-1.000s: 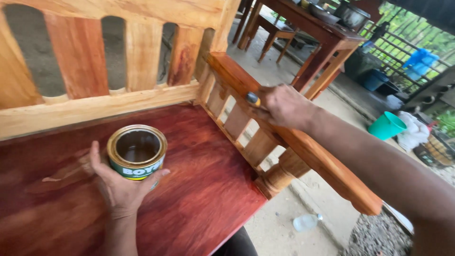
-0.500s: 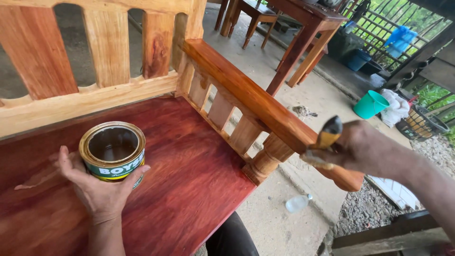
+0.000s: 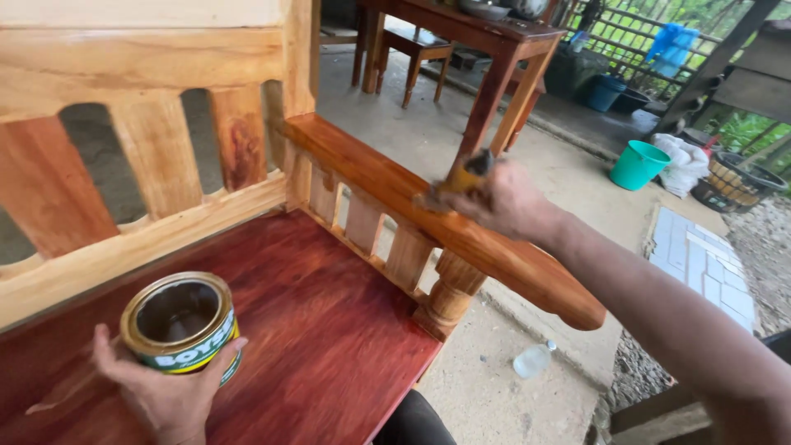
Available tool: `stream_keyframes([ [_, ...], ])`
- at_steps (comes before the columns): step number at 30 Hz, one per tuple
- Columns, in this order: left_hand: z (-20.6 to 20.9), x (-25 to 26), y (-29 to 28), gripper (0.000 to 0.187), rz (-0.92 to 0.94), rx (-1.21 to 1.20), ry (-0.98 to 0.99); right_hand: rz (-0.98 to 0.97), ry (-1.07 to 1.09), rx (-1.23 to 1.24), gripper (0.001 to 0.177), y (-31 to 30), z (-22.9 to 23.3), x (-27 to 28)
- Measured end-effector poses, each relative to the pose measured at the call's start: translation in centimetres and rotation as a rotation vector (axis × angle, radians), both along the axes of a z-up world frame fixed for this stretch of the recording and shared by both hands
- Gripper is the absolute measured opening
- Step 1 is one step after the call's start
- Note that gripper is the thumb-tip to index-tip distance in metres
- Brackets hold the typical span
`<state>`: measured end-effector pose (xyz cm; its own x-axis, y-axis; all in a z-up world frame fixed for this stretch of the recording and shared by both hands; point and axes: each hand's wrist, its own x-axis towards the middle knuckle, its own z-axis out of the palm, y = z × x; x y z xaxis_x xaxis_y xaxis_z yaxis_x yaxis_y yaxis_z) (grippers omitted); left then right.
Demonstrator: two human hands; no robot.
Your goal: Applying varnish or paint to a wooden chair with a brush.
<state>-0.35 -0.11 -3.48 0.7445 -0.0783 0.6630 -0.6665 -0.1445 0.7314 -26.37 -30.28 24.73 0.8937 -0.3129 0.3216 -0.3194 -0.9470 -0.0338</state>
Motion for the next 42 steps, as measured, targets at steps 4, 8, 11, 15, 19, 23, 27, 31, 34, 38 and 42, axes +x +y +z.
stream_keyframes([
  [4, 0.0, -0.1, -0.2, 0.143, 0.003, 0.033, -0.004, 0.311, -0.042, 0.028, 0.016, -1.1, -0.6, -8.4],
  [8, -0.6, 0.5, -0.6, 0.137, -0.186, -0.072, 0.067, 0.05, 0.056, 0.258, 0.019, 1.6, 1.2, -14.9],
  [11, -3.3, 3.1, -0.7, 0.143, -0.111, -0.089, 0.031, -0.045, 0.084, 0.379, 0.024, 1.4, 2.1, -18.7],
  [15, -7.5, 6.2, -0.5, 0.14, -0.223, 0.026, -0.042, -0.233, 0.022, 0.551, 0.027, -0.9, 2.3, -18.1],
  [19, -8.0, 6.4, -0.9, 0.141, -0.188, -0.078, -0.046, -0.233, -0.079, 0.561, 0.025, -4.3, -0.2, -11.7],
  [23, -7.2, 4.8, -1.2, 0.145, -0.106, -0.077, -0.065, -0.036, -0.161, 0.556, 0.024, -5.3, -0.8, -5.3],
  [27, -4.6, 2.7, -1.2, 0.148, -0.025, -0.054, -0.07, -0.144, -0.147, 0.49, 0.028, -5.1, -0.9, -1.0],
  [31, -5.2, 2.7, -1.3, 0.15, -0.058, -0.106, -0.014, -0.213, -0.179, 0.558, 0.031, -3.4, -0.9, -2.6],
  [34, -0.6, 0.0, -0.8, 0.141, -0.068, -0.083, 0.003, -0.177, -0.006, 0.494, 0.033, -2.6, -1.6, -7.8],
  [38, -0.9, 0.1, 0.1, 0.143, -0.033, 0.017, -0.04, -0.299, 0.083, 0.424, 0.03, -0.5, -0.1, -13.2],
  [42, -1.6, 0.6, -0.5, 0.138, -0.09, -0.043, -0.046, -0.251, 0.046, 0.472, 0.029, -1.8, 1.9, -18.7],
])
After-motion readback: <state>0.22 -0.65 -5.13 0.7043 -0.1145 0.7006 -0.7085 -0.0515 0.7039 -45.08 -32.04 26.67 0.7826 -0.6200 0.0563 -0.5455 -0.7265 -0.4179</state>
